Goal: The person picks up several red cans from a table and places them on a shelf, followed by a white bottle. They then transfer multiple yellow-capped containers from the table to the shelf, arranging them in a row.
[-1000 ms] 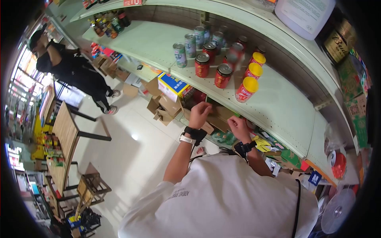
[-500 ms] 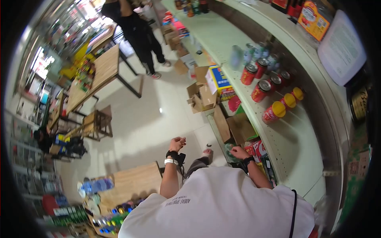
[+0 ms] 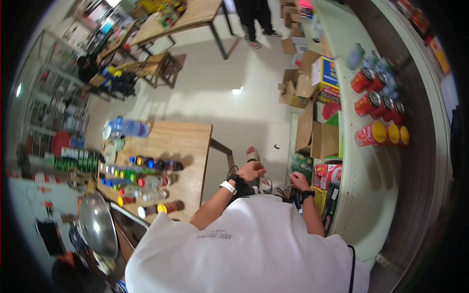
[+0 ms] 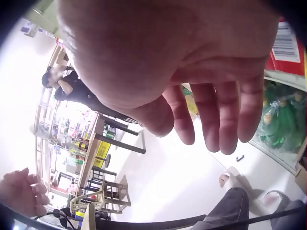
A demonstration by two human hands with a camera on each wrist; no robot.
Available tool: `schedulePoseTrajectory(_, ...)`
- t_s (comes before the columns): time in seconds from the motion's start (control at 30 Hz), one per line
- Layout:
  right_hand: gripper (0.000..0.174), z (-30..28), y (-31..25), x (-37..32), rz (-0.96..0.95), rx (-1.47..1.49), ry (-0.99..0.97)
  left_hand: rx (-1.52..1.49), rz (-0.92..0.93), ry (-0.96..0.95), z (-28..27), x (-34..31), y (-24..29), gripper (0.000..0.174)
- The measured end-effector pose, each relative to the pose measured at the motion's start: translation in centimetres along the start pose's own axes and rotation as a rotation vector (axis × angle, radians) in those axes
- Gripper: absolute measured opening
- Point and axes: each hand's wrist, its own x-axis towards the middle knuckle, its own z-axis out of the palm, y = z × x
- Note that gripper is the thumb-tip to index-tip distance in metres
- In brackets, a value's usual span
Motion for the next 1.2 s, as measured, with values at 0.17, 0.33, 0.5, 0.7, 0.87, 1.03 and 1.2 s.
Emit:
schedulePoseTrajectory(0.17, 0.022, 1.5, 6.0, 0.2, 0.21, 0.192, -0.221, 0.22, -0.001, -0.059, 3.3, -2.1, 1.2, 0.031)
schedulePoseTrajectory(0.33, 0.016, 2.9, 7.8, 0.7, 0.438, 0.133, -0.26, 0.39, -0.036, 0.02, 5.1, -6.3, -0.2, 0.035)
schedulePoseTrajectory(0.5, 0.017, 3.6, 8.9, 2.7, 0.463, 0.067, -0.315, 0.283, -0.146, 0.137, 4.8, -11.0, -3.2, 0.039)
schedulePoseTrajectory(0.7, 0.016, 6.4, 4.5, 3.8, 0.382, -0.063, -0.351, 0.157, -0.217, 0.397, 5.7, -18.0, -6.0, 0.038)
schedulePoseTrajectory(0.87, 0.017, 10.2, 3.9, 2.3, 0.253, -0.131, -0.429, 0.012, -0.28, 0.436, 10.3, -24.0, -9.0, 0.039)
schedulePoseTrajectory(1.03, 0.015, 15.1, 5.4, -6.4, 0.221, -0.298, -0.543, -0.349, -0.171, 0.654, 16.1, -30.9, -11.0, 0.035)
schedulePoseTrajectory(1.2, 0.013, 18.3, 7.3, -13.2, 0.344, -0.403, -0.735, -0.566, -0.296, 0.811, 21.1, -38.3, -14.9, 0.027)
